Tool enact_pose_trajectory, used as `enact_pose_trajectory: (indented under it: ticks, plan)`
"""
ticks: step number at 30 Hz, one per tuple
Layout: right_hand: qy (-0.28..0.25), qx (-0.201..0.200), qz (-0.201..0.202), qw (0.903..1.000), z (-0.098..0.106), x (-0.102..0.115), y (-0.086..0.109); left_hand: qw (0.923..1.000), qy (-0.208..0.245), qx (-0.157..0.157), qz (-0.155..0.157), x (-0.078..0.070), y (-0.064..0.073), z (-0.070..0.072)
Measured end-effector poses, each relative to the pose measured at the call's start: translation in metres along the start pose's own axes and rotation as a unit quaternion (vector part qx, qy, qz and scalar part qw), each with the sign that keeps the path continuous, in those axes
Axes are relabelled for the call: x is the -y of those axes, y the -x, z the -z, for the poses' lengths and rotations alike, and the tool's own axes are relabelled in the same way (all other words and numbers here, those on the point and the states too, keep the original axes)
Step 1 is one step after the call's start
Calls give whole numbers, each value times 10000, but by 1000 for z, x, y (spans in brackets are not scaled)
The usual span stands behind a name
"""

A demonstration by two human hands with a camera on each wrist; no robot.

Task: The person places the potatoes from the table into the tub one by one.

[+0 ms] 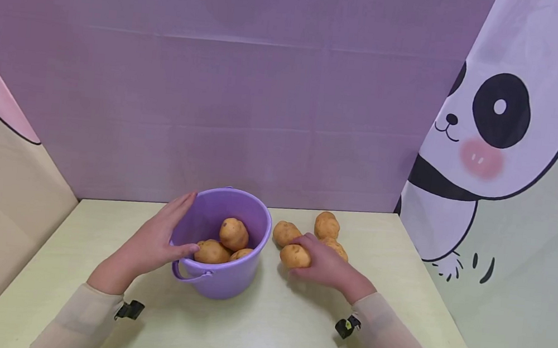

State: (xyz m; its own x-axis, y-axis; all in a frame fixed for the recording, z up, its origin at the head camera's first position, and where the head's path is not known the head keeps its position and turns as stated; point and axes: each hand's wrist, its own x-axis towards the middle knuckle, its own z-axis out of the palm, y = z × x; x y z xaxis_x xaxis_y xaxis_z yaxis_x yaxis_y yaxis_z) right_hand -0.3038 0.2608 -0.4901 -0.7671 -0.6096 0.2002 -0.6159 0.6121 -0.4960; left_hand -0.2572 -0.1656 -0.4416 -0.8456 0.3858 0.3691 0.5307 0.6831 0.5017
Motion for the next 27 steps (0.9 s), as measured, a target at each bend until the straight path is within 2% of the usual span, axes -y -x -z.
enact_pose_trajectory:
  ticks: [9, 21, 27]
  plan:
    - [-484, -243, 4, 9985, 18, 7, -3, 10000, -27, -27, -8, 1, 0, -2]
    - [-614, -394, 134, 9972, 43, 26, -13, 10000, 36, -48, -7, 1, 1, -2]
    - [-849, -451, 59, 9954, 57, 35, -19, 10000, 32, -15, 33, 0, 1, -1]
